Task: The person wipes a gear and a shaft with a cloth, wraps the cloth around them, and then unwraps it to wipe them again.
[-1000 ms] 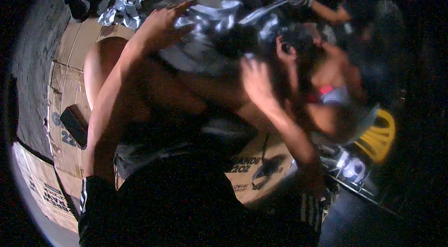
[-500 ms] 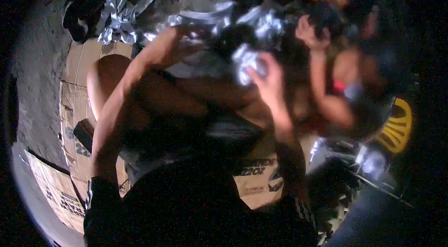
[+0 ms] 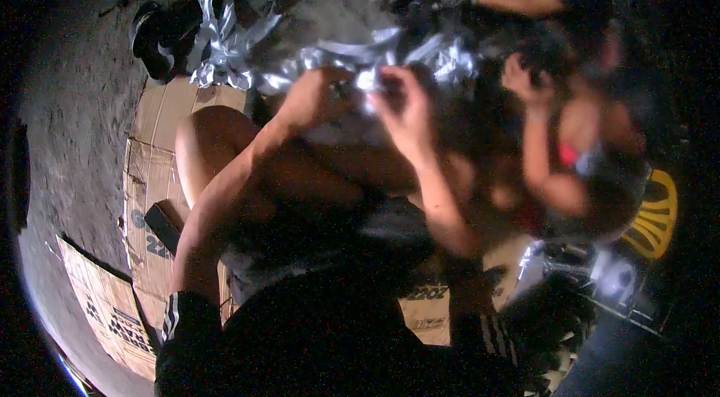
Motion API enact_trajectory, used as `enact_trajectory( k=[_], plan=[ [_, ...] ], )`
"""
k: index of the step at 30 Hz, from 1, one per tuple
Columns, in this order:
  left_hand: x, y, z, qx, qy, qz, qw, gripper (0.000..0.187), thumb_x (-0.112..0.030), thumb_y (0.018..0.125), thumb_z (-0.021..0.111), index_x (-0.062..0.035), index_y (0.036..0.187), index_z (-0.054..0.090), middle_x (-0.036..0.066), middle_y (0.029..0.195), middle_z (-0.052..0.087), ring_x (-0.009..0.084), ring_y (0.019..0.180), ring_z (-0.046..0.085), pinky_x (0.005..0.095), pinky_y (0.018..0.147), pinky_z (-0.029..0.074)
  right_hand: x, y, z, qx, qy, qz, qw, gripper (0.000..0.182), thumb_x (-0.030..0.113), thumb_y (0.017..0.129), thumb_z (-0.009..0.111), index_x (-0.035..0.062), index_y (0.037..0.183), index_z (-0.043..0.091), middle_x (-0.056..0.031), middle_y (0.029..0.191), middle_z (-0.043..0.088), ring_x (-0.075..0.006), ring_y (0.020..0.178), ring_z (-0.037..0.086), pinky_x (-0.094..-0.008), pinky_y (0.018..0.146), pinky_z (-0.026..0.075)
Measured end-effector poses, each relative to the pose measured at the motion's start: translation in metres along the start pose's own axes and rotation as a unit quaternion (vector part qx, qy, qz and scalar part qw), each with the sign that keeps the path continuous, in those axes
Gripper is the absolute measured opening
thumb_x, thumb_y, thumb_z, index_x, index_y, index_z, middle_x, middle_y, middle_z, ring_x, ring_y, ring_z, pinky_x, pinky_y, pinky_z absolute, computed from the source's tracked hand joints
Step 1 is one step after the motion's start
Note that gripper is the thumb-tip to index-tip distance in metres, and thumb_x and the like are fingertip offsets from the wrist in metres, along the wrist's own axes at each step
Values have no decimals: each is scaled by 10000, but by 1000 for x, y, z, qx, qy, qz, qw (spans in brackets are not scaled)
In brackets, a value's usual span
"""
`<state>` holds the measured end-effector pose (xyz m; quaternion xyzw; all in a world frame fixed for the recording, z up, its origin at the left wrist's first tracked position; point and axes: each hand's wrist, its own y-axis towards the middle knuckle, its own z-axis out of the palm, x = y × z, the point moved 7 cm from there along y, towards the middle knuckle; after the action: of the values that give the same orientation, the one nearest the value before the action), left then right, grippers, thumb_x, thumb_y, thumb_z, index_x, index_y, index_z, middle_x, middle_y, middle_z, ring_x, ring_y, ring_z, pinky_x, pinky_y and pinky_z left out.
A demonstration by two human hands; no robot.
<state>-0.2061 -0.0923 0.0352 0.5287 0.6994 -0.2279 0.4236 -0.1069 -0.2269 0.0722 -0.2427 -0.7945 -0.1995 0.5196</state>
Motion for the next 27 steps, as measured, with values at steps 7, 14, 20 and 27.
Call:
enact_trajectory(
  k=[7, 14, 20, 27],
  plan=[
    [30, 2, 46, -75, -87, 256, 960, 286, -182, 913, 651, -12, 1141, 672, 227, 1136, 592, 395, 1053, 581, 448, 882, 469, -35, -18, -1, -85, 58, -11, 995, 471, 189, 825, 815, 39, 1215, 597, -85, 1185, 645, -181, 1108, 589, -340, 991, 452],
    [5, -3, 46, -93, -172, 242, 950, 272, -34, 846, 668, -31, 1114, 615, 214, 1196, 539, 400, 1108, 536, 471, 949, 425, -37, -24, 11, -88, 0, 27, 996, 343, 186, 961, 670, 48, 1263, 582, -53, 1191, 655, -127, 1036, 589, -287, 945, 463],
    [2, -4, 36, -30, -109, 116, 987, 429, -315, 898, 714, -57, 1238, 661, 202, 1202, 539, 378, 1153, 515, 459, 998, 409, -47, -32, -37, -238, 206, -44, 948, 298, 183, 977, 630, -14, 1201, 631, -110, 1133, 680, -162, 995, 632, -327, 866, 504],
    [20, 5, 10, -33, -162, -43, 985, 455, -336, 894, 719, -47, 1234, 630, 220, 1182, 617, 354, 1062, 614, 425, 960, 474, -84, -59, -143, -297, 118, 49, 946, 374, 216, 1018, 553, 13, 1331, 564, -96, 1218, 634, -191, 1092, 616, -328, 958, 470]
  ],
)
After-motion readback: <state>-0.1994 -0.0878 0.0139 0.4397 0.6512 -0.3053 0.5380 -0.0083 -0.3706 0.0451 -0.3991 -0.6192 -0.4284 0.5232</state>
